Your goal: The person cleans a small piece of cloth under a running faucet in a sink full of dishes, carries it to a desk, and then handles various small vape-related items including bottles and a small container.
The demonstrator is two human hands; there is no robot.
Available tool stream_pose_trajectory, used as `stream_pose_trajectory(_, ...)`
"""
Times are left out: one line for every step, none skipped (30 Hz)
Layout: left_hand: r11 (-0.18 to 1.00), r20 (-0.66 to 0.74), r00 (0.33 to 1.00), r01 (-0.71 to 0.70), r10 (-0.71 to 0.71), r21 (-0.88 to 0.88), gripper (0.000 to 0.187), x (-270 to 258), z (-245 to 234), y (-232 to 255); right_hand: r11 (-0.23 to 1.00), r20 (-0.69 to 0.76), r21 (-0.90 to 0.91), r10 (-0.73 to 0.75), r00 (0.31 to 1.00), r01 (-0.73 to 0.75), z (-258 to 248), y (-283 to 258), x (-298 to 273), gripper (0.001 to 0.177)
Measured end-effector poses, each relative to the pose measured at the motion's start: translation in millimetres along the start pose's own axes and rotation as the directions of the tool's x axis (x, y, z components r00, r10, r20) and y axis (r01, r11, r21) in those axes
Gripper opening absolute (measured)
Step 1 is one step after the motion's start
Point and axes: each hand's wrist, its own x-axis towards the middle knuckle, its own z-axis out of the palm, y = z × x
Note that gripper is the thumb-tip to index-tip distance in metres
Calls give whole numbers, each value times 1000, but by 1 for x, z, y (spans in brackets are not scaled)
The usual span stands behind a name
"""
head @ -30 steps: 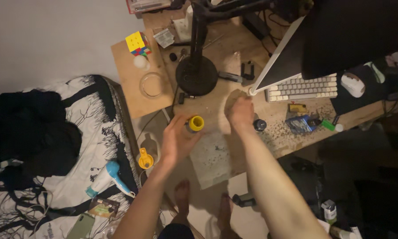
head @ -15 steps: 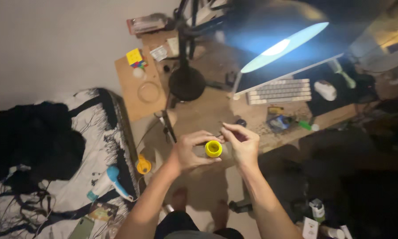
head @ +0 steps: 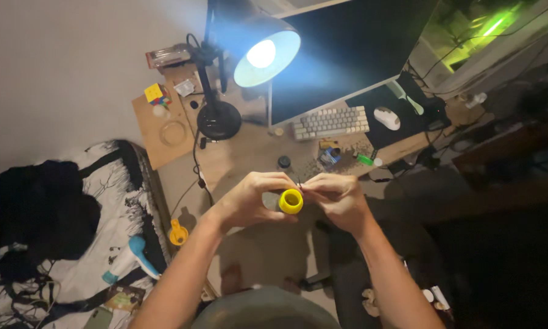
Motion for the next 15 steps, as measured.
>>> stream_pose_trajectory(1000,-1,1000,-1,1,7,45,0,2,6,1000,1,2,-6,1000,6,-4,-7,-4,13)
stream_pose_trajectory(999,-2,1000,-9,9,31,43,0,4,11,998,-53,-58,-5,999,2,-8,-16,-7,14)
stream_pose_trajectory(999,-8,1000,-14,15,53,40,1,7,16,993,-103,-117,-4,995,-9,-14,-25,-11,16)
stream_pose_trajectory(998,-12,1000,-12,13,57,40,4,10,19,993,-97,-115,-7,995,-4,-20,-35,-13,16)
stream_pose_trajectory(993,-44,999,23,-18,115,41,4,11,22,987,-140,-157,-56,989,33,-24,-45,-15,15)
stream_pose_trajectory(983,-76,996,60,-47,172,42,4,13,23,977,-180,-200,-106,978,69,-26,-55,-15,15)
stream_pose_trajectory(982,-86,995,66,-51,177,42,4,13,25,978,-170,-196,-110,979,76,-30,-65,-14,15)
stream_pose_trajectory(973,-96,993,94,-76,209,41,5,14,26,921,-54,-324,-246,968,216,-33,-74,-12,14)
stream_pose_trajectory(964,-105,989,125,-103,236,41,3,16,27,831,77,-428,-358,931,355,-32,-81,-12,14)
stream_pose_trajectory(962,-113,988,134,-110,238,41,0,19,28,833,85,-421,-358,930,359,-29,-86,-11,14)
stream_pose_trajectory(955,-122,987,134,-105,266,42,0,20,28,819,182,-452,-304,935,354,-28,-90,-7,15)
stream_pose_trajectory(946,-131,986,135,-100,294,44,1,21,27,802,275,-482,-244,930,353,-26,-92,-5,16)
stream_pose_trajectory(942,-140,985,140,-101,304,44,1,23,27,800,283,-475,-254,925,366,-23,-93,-2,16)
stream_pose_trajectory(936,-139,984,147,-107,321,43,1,26,26,762,334,-525,-226,915,379,-19,-94,0,20)
stream_pose_trajectory(929,-140,984,154,-113,337,43,1,29,26,720,382,-571,-192,904,395,-16,-94,3,25)
